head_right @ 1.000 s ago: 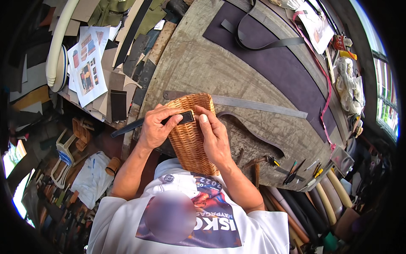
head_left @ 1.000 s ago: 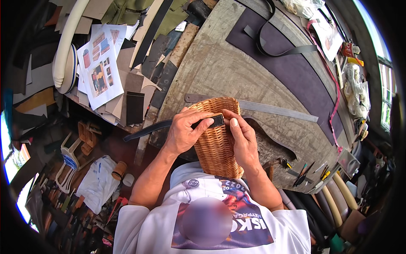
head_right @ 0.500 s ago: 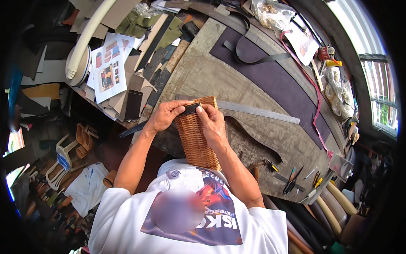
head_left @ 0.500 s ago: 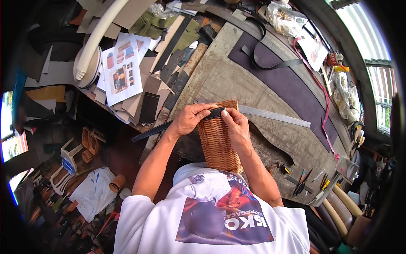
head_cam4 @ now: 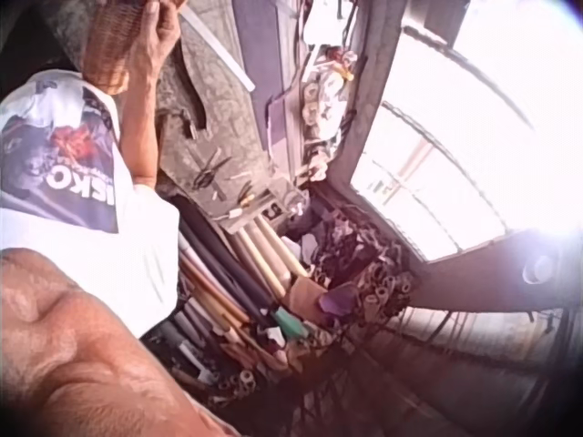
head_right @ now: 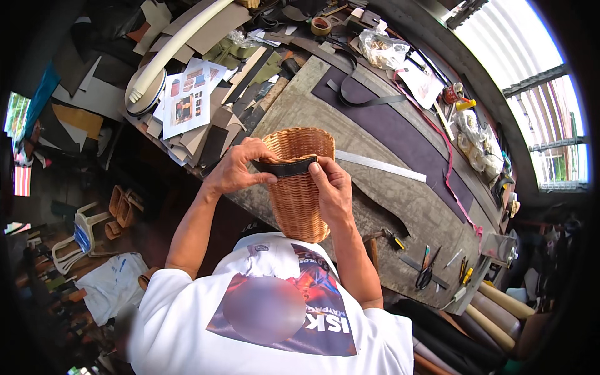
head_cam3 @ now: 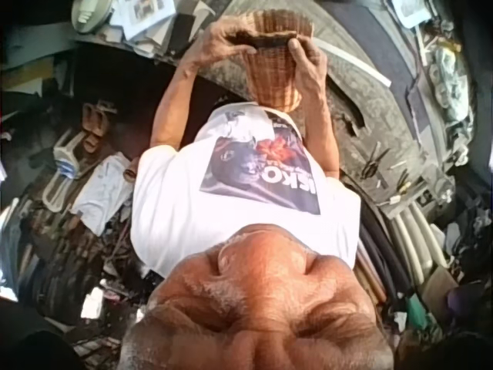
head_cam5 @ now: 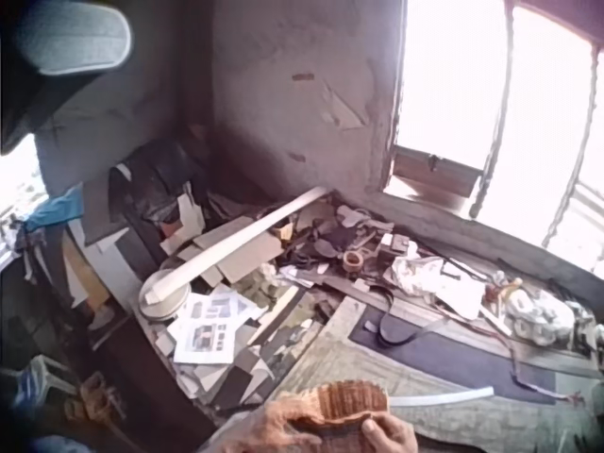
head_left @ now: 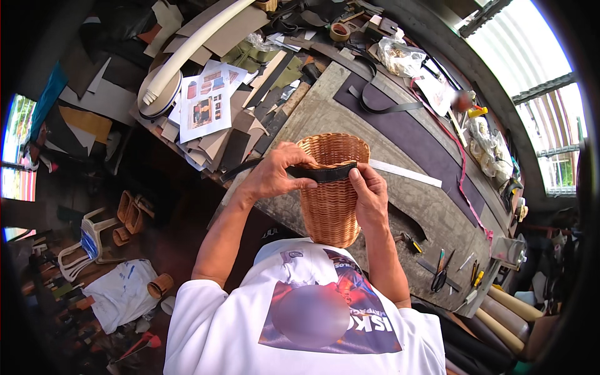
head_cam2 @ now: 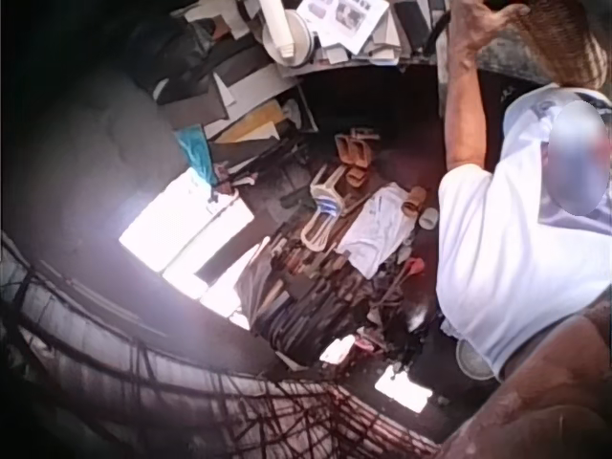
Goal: The recorder is attaching a leather strap or rim to a woven wicker basket using a hammer and small nails.
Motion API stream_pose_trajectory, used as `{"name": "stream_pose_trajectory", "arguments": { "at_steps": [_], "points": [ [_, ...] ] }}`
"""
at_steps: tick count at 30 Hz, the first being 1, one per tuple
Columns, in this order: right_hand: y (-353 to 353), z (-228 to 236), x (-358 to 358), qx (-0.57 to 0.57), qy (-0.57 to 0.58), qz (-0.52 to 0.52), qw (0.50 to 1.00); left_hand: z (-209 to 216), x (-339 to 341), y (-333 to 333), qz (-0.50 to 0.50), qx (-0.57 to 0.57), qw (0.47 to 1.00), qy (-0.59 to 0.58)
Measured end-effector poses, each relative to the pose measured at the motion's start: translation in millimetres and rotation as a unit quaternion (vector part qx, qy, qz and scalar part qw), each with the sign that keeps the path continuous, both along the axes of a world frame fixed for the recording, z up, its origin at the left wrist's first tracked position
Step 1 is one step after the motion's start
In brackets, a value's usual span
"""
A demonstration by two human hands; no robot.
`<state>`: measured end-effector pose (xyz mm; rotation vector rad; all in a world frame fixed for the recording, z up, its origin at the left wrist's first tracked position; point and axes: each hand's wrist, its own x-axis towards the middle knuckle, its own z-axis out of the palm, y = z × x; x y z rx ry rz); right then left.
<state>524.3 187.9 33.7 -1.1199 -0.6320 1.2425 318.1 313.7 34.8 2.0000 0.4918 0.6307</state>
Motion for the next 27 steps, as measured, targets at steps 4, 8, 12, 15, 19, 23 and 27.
{"name": "stream_pose_trajectory", "arguments": {
  "at_steps": [4,8,12,15,19,23,27],
  "points": [
    [-10.7,1.2,1.7,0.014,0.008,0.02,1.0,2.5,-0.8,-18.3,0.018,0.028,0.999,-0.009],
    [-21.8,-2.2,7.0,0.029,0.04,0.031,0.998,1.2,1.1,-32.4,0.015,0.06,0.998,-0.02],
    [-29.2,-2.3,7.5,0.031,0.052,0.041,0.997,0.8,-0.1,-43.5,0.015,0.035,0.999,-0.028],
    [-37.1,-1.1,5.7,0.032,0.073,0.046,0.996,1.6,-3.2,-54.5,0.018,0.031,0.999,-0.031],
    [-43.9,6.3,-1.6,0.049,0.079,0.056,0.994,3.4,-12.3,-66.5,0.04,0.046,0.997,-0.05],
    [-40.7,8.6,-12.7,0.049,0.02,0.045,0.998,-3.9,-26.8,-84.4,0.136,0.094,0.984,-0.071],
    [-52.3,42.3,-1.8,0.069,-0.079,0.061,0.993,-44.0,-29.6,-107.7,0.298,-0.02,0.947,-0.114]
  ]
}}
